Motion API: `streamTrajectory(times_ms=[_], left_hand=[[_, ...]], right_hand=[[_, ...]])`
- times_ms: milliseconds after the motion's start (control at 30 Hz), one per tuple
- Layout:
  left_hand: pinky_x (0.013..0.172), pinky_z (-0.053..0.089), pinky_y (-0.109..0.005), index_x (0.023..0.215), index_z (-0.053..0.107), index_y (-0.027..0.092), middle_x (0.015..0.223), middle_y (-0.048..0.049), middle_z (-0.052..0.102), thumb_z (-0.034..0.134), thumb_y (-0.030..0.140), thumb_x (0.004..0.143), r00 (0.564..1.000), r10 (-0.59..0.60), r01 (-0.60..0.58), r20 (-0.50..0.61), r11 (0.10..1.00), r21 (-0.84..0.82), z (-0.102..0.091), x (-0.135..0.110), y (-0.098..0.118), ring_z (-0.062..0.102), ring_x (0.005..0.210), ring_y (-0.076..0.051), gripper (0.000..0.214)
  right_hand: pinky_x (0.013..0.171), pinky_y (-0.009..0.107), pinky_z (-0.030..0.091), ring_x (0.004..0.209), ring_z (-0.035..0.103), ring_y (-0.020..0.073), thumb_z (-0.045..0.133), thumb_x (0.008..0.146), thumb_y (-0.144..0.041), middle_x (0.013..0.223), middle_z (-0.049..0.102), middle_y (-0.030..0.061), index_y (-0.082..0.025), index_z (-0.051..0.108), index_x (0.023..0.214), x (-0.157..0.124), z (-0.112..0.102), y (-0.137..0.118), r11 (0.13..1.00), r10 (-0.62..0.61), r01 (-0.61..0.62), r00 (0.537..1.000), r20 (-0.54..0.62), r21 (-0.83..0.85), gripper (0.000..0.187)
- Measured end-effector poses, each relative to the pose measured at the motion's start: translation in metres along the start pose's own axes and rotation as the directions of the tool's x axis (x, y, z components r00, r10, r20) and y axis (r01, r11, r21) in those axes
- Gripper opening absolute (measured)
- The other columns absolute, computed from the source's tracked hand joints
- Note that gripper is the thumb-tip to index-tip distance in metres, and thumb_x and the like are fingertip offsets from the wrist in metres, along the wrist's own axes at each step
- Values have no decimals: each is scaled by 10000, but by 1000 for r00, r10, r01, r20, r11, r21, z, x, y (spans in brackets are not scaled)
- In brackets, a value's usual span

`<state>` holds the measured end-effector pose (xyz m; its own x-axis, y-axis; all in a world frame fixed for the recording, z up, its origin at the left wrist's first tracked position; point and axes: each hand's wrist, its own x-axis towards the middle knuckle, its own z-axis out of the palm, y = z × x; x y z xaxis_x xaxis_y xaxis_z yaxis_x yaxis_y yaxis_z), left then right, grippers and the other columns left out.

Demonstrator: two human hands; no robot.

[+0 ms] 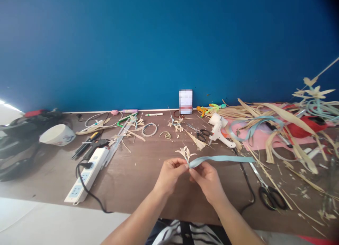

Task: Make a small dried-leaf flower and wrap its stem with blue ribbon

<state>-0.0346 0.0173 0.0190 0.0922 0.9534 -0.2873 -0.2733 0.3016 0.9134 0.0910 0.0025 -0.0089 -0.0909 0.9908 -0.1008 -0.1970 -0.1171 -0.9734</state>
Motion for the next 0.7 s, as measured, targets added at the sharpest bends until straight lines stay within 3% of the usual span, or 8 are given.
streamTrajectory(times_ms=[167,433,600,700], left_hand=[[592,415,-225,569,635,138,530,-1,621,681,157,578,1000,15,-14,-26,1000,24,2,0,0,539,528,-109,51],[589,423,-239,559,631,137,526,0,618,673,158,568,997,29,-26,-73,999,44,6,-1,2,546,526,-121,49],[575,417,-228,567,621,134,515,7,610,668,161,567,997,29,-24,-76,998,61,7,1,0,538,513,-113,53],[568,414,-217,573,617,133,522,14,608,661,152,570,996,42,-35,-82,996,79,6,1,-2,535,511,-105,48]], right_hand=[[494,232,410,574,513,132,618,721,-285,625,572,8,-178,595,706,1,-1,-1,990,-81,78,996,-25,-120,111],[483,219,397,566,479,120,595,740,-282,617,534,-11,-183,580,708,1,0,1,996,-78,77,996,-32,-38,104],[571,249,435,624,515,139,569,756,-238,658,553,8,-180,581,715,1,-4,-1,956,-194,187,981,-9,-227,72],[558,247,443,613,523,141,578,745,-245,657,562,11,-180,574,714,2,-5,0,946,-199,191,980,-4,-262,73]])
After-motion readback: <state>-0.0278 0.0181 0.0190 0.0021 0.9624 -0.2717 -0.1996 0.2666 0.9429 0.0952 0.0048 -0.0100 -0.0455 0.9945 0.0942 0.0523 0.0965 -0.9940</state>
